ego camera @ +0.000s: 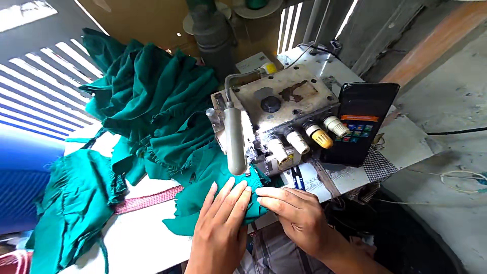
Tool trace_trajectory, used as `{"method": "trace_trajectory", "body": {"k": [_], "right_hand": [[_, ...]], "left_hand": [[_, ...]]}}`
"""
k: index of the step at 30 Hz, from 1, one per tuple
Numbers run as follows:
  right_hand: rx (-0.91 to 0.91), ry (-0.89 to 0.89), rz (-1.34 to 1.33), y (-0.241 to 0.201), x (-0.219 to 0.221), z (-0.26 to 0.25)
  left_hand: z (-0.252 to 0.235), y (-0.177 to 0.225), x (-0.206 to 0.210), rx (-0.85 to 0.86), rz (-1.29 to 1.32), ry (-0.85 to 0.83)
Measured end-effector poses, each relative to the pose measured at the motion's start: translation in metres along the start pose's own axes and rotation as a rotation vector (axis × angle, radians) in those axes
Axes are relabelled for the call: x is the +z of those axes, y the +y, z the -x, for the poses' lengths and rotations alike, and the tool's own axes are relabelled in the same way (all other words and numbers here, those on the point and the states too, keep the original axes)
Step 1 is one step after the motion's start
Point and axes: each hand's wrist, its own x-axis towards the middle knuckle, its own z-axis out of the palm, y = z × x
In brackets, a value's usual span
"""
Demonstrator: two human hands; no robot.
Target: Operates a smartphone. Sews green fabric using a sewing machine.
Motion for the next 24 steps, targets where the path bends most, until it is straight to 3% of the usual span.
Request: {"method": "trace_trajectory", "body": {"k": [18, 24], "right_hand": [[0.088, 0.052, 0.039, 0.002, 0.015, -0.015], [0.159, 0.018, 0.007, 0.002, 0.013, -0.005]], "left_hand": [[-0.025, -0.016, -0.005, -0.012, 0.013, -0.067], [-0.023, -0.028, -0.003, 0.005, 0.137, -0.028]]}}
